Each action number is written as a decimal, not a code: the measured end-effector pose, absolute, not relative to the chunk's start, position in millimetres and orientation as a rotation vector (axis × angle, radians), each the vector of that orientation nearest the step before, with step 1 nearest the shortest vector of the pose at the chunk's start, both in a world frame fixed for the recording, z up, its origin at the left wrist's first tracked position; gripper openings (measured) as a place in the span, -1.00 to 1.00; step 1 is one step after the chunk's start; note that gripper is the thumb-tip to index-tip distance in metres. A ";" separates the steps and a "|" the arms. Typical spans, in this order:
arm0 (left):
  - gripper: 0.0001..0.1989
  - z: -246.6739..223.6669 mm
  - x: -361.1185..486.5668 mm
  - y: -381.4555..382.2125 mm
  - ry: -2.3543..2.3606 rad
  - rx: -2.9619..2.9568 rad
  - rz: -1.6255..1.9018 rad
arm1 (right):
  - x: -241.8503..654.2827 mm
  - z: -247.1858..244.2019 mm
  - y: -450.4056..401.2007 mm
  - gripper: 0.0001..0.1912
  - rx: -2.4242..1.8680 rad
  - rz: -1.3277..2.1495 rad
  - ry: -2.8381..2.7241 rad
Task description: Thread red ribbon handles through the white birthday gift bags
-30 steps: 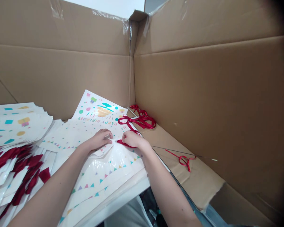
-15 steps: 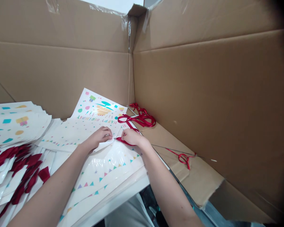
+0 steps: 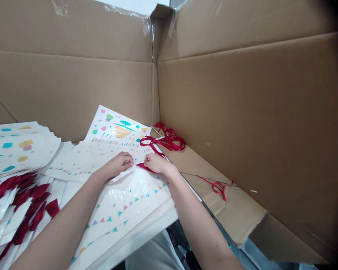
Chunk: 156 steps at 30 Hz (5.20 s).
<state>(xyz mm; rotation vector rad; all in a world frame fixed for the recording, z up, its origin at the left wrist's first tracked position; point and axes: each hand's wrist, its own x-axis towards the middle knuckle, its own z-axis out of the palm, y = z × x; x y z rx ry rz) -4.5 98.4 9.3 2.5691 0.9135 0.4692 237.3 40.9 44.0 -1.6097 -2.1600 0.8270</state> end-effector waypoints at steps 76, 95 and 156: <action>-0.68 16.9 2.7 83.7 1.020 2.421 0.464 | 239.6 46.2 38.4 -0.93 -1.608 0.849 -2.112; -0.78 13.0 1.1 94.5 0.997 2.509 0.363 | 242.1 40.0 44.6 -0.95 -1.627 0.858 -2.142; -0.67 -6.3 -5.3 113.9 0.893 2.472 0.331 | 231.1 46.8 30.5 -0.86 -1.672 0.871 -2.125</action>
